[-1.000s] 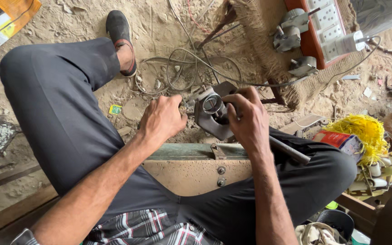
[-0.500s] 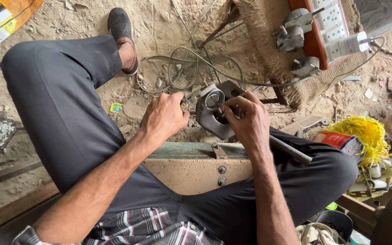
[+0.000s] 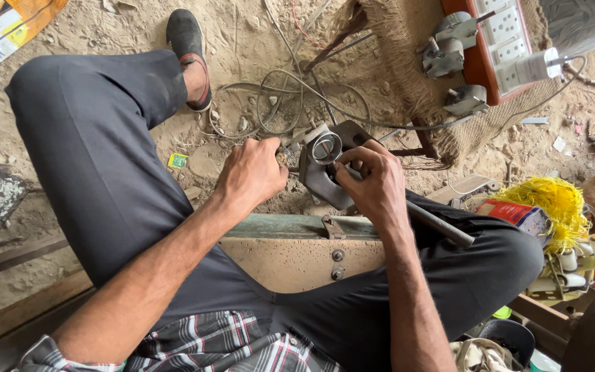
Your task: The person sits on the ground and uses a hammer and a metal punch to shape a metal ring held in a vise. They repeatedly strike the punch to deform the ring, then remove it to inspect the fit before continuing.
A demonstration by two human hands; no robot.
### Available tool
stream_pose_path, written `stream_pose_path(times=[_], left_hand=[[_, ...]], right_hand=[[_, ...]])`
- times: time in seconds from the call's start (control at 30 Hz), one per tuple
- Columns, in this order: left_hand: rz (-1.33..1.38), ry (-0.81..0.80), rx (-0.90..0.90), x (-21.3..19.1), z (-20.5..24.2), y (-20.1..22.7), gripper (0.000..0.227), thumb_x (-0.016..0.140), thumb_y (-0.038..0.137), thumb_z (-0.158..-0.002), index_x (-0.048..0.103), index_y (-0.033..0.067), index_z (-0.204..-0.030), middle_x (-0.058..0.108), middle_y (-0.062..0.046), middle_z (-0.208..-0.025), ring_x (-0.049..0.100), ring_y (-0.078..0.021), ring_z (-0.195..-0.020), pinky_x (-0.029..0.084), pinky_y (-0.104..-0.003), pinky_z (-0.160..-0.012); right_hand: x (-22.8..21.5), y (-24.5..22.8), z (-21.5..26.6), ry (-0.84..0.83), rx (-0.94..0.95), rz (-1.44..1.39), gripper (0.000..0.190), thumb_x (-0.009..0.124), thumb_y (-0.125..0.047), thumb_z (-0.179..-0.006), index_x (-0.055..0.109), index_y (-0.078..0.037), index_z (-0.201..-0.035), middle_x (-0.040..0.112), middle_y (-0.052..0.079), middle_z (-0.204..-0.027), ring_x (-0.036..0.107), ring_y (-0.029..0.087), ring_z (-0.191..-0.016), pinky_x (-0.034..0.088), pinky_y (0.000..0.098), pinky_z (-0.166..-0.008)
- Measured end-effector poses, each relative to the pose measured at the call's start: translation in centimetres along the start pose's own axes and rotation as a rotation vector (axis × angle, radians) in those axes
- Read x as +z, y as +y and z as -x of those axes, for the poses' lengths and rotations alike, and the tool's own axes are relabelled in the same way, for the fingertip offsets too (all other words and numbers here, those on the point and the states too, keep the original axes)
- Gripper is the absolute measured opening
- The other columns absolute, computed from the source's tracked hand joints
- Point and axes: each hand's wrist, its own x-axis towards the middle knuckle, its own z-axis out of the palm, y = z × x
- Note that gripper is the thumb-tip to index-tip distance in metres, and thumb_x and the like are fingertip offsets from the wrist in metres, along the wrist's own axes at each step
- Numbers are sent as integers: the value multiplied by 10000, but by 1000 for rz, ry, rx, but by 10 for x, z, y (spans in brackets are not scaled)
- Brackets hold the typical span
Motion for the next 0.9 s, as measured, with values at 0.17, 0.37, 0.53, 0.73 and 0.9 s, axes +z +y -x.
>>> stream_pose_path(times=[0.17, 0.37, 0.53, 0.73, 0.9], left_hand=[[8, -2, -16, 5, -1, -3, 192, 701, 139, -858, 667, -22, -956, 710, -209, -705, 742, -321, -652, 614, -428, -565], [-31, 43, -2, 15, -4, -14, 123, 589, 37, -876, 666, -34, -939, 697, -220, -700, 740, -304, -616, 596, -415, -506], [-45, 95, 17, 15, -7, -18, 124, 603, 36, -818, 689, -22, -887, 702, -252, -702, 726, -366, -637, 579, -461, -553], [-7, 52, -9, 11, -3, -15, 164, 597, 21, -836, 677, -49, -961, 705, -268, -734, 753, -362, -676, 612, -460, -571], [-53, 92, 37, 9, -2, -13, 153, 635, 62, -832, 689, -41, -931, 704, -279, -753, 747, -395, -717, 610, -483, -628]], right_hand=[[0, 3, 0, -29, 38, -46, 112, 802, -175, -828, 804, -97, -908, 629, 0, -775, 530, 81, -600, 443, 265, -503], [1, 10, 6, -35, 9, -134, 96, 796, -145, -851, 800, -90, -930, 631, 4, -764, 503, 82, -601, 395, 250, -510], [-8, 19, 3, 109, -57, -305, 94, 754, -143, -972, 777, -113, -1058, 703, -3, -892, 562, 66, -656, 443, 213, -535], [-21, 25, 4, 167, -48, -10, 286, 730, -117, -973, 744, -93, -1258, 693, 44, -954, 599, 86, -706, 539, 240, -578], [-3, 3, 8, -60, -15, 115, 271, 766, -166, -924, 763, -105, -1188, 700, 67, -924, 641, 131, -658, 571, 294, -555]])
